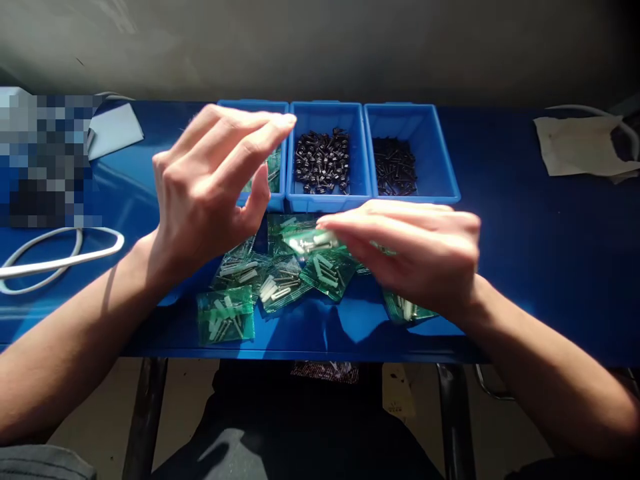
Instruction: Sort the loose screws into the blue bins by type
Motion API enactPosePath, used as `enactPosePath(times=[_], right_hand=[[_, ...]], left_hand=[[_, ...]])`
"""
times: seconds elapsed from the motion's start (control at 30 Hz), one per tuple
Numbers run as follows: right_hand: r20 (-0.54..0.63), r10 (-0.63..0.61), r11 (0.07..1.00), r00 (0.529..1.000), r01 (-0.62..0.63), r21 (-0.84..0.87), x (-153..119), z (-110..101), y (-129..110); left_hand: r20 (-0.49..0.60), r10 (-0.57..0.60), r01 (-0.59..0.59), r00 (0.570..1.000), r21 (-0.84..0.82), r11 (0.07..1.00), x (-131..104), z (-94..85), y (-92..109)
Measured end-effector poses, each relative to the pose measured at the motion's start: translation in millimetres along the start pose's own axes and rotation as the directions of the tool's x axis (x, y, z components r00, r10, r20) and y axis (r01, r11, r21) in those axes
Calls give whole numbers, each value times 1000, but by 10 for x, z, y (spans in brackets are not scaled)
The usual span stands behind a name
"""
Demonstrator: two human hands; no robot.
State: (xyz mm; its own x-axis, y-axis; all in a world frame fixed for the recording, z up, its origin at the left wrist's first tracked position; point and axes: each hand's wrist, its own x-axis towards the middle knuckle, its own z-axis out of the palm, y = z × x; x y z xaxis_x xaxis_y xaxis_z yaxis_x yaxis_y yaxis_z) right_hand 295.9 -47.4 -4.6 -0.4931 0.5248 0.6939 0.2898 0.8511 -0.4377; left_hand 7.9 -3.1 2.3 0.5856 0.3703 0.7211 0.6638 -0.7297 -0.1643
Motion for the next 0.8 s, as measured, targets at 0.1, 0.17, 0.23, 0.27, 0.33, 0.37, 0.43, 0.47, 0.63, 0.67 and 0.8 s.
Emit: enactPosePath(times=[0.1,0.17,0.23,0.27,0.33,0.37,0.43,0.47,0.63,0.67,0.8], right_hand=[[-161,220,971,962,-199,134,29,8,-99],[-191,326,922,926,-266,281,64,7,-161],[-158,418,851,895,-324,413,97,-2,-203],[-123,433,820,893,-334,465,109,-7,-215],[-54,430,756,901,-327,567,118,-9,-223],[-34,426,732,904,-322,601,115,-2,-221],[-35,444,728,895,-338,596,103,24,-208],[-51,468,742,883,-361,565,98,39,-200],[-78,526,747,847,-416,519,102,44,-156],[-74,525,735,848,-407,543,106,34,-146],[11,535,631,845,-408,660,108,16,-105]], left_hand=[[-47,167,-171,985,-79,982,81,-16,122],[-121,224,-237,967,-110,965,98,-13,191],[-214,210,-237,954,-110,965,88,-27,244],[-235,179,-211,955,-120,970,77,-48,269],[-210,75,-116,975,-191,975,52,-112,327],[-156,4,-42,988,-242,969,40,-147,362],[-106,-140,104,984,-297,949,21,-194,438],[-93,-163,126,982,-319,939,16,-198,471],[-100,-153,114,983,-317,942,31,-85,430],[-139,-107,64,984,-280,958,39,-72,380],[-74,104,-119,992,-236,964,45,-146,218]])
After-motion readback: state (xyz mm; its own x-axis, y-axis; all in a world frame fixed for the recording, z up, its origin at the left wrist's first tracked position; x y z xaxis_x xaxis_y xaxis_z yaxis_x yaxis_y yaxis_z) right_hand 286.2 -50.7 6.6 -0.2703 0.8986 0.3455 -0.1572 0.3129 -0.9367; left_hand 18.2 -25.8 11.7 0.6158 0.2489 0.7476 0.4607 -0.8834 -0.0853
